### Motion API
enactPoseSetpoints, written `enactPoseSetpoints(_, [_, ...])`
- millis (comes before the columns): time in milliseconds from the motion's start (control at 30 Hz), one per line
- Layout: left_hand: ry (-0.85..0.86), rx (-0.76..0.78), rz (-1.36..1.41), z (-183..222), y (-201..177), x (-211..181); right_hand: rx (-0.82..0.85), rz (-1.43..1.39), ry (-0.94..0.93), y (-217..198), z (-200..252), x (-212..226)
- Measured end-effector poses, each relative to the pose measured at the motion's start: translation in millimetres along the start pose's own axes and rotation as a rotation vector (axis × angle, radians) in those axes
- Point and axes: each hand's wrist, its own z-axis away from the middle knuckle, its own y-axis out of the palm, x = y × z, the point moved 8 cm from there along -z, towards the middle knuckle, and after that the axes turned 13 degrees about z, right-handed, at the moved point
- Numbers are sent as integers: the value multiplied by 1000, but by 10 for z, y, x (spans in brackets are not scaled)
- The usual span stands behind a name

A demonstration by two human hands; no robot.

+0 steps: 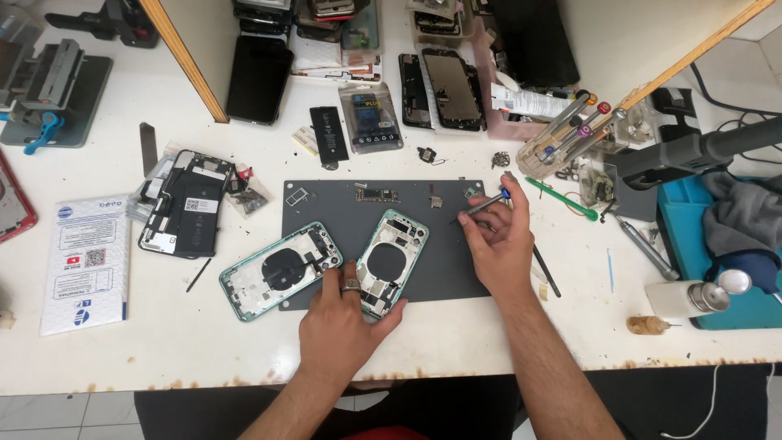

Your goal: Disassembling and manipulating internal components of a smartphone using precision tools on a repair bench.

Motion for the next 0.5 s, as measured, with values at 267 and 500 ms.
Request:
enactPoseSetpoints(267, [35, -16, -34, 2, -21, -20, -16, -31, -68, 0, 5, -25])
enactPoseSetpoints(500, [36, -21, -44, 22, -3, -12, -10, -72, -23, 0, 2, 8])
